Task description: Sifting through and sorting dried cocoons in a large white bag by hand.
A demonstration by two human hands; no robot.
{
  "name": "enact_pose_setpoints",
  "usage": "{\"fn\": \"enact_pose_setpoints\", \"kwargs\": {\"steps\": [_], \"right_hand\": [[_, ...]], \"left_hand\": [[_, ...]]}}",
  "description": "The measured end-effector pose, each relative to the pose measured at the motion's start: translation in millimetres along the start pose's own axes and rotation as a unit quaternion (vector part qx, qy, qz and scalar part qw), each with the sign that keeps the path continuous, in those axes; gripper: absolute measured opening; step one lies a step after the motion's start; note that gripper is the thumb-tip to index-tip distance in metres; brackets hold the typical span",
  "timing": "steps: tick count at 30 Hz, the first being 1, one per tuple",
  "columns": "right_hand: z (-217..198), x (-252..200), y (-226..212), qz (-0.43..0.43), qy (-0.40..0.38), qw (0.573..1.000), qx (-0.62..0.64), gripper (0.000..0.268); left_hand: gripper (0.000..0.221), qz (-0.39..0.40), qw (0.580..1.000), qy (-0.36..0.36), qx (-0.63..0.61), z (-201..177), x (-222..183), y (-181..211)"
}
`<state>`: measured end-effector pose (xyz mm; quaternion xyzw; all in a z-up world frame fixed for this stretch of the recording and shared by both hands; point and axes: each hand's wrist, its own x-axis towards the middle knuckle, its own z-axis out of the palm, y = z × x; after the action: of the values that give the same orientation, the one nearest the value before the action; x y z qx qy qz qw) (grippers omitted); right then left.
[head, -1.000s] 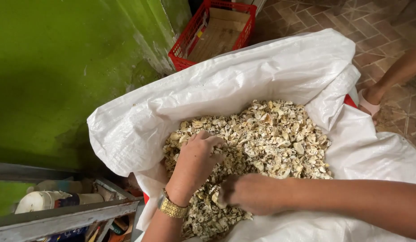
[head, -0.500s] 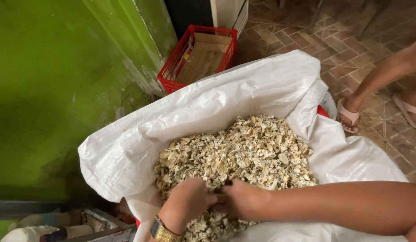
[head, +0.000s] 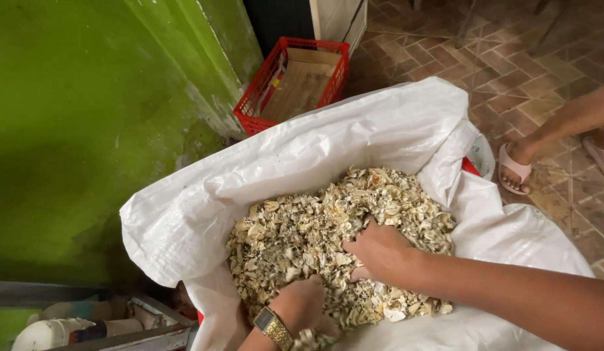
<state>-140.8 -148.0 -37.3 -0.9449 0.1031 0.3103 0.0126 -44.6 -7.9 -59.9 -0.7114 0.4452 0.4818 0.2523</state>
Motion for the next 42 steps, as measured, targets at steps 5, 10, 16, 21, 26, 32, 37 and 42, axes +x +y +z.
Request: {"fn": "enact_pose_setpoints", "kwargs": {"steps": [5,10,16,21,26,32,37,42], "right_hand": [[2.5,-2.7,-0.1,-0.004,-0.026,0.997,0.069,0.052],[-11.2,-26.8,-19.7,-0.014,-0.074,0.973,0.217,0.012],[-32.9,-27.4,-7.2,0.019,-0.105,0.886,0.452,0.048],[-45.2,-28.6,1.3,0.049,-0.066,0.840,0.536,0.079],[-41.4,-21.6,6.2,0.047,0.004,0.829,0.557,0.095],[-37.6,-14.9,8.2,0.067,0.010,0.787,0.613,0.085],[-28.9,-9.7,12.5,0.051,0.033,0.804,0.592,0.072],[-41.1,-19.2,12.3,0.073,0.004,0.806,0.587,0.071]], "left_hand": [[0.106,0.003,0.988,0.098,-0.117,9.3,6.1,10.6],[0.078,0.003,0.952,0.127,-0.279,3.8,-3.8,18.0],[0.050,0.039,0.911,0.139,-0.386,-18.5,-18.6,9.1],[0.027,0.067,0.869,0.142,-0.470,-41.7,-38.3,-1.4],[0.085,0.088,0.857,0.223,-0.457,-42.5,-36.0,-21.3],[0.022,0.066,0.860,0.230,-0.450,-46.5,-42.1,-21.8],[0.028,0.111,0.786,0.164,-0.585,-43.1,-38.9,-25.7],[0.028,0.129,0.785,0.116,-0.595,-56.7,-56.1,-21.9]]}}
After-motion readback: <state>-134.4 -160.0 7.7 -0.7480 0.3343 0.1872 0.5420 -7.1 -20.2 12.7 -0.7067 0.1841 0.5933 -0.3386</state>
